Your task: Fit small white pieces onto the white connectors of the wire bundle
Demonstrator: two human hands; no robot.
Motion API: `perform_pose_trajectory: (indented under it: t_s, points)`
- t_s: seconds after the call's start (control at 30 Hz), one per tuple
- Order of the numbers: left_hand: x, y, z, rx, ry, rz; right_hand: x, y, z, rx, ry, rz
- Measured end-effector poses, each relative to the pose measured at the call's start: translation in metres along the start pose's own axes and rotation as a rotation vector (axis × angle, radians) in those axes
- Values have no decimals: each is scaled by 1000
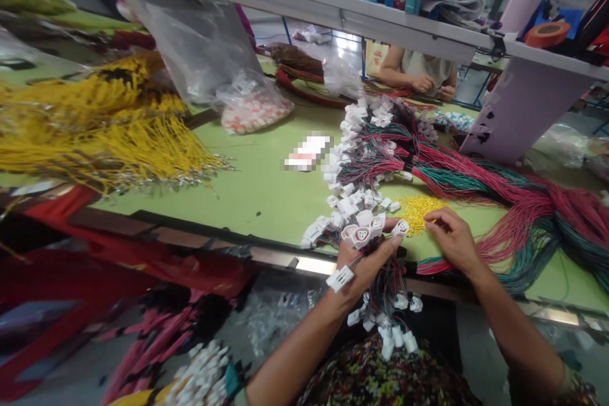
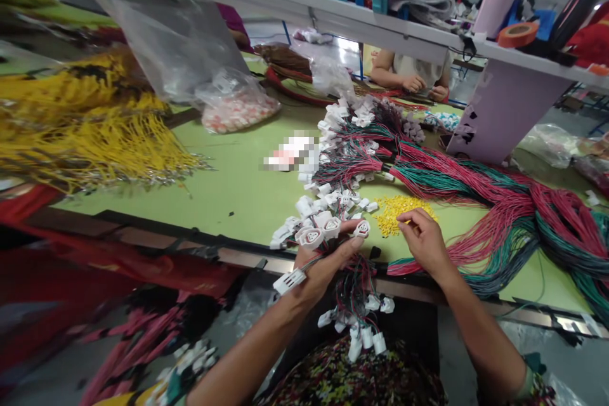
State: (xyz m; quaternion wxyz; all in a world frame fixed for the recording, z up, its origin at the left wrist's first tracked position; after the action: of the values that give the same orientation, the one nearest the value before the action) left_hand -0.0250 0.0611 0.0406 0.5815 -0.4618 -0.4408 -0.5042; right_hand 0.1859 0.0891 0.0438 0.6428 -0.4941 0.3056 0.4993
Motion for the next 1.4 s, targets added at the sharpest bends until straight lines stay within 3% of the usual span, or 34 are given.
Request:
perform_pose_trajectory:
  t_s: [0.07, 0.17, 0.47, 0.6, 0.7, 0.83, 1.0, 1.17, 1.4]
  points:
    - [3, -2, 0, 14, 26, 41, 13, 3, -3, -92, -45, -210]
    - [4, -3, 0, 0, 20, 59, 22, 8, -8, -187, -74, -345]
    - [1, -5, -1, -15, -38, 81, 25, 15, -4, -244, -89, -385]
    - [6, -3, 0, -15, -5, 87, 24, 16, -1, -228, -85, -371]
    - [11, -2, 0, -23, 56, 118, 3, 15, -3, -171, -101, -257]
    - [9, 0, -4, -40, 101, 159, -48, 12, -14, -65, -148, 75]
    - [3, 0, -10, -26, 131, 164, -91, 18, -28, -70, -251, 61]
    - [3, 2, -10, -22, 184, 152, -99, 22, -31, -76, -374, -12]
    - [-2, 3, -12, -19, 157, 151, -103, 22, -31, -107, -429, -50]
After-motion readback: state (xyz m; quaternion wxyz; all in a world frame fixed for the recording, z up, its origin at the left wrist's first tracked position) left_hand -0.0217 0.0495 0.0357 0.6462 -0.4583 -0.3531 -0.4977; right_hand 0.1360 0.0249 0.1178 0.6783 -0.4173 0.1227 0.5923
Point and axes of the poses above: each hand's wrist, its own z-axis towards the middle knuckle, its own y-axis out of the palm, x = y × z, the point moved 7 cm from there along z, towards the middle knuckle, and after that the axes turned 13 degrees about z, right-handed, at the moved point
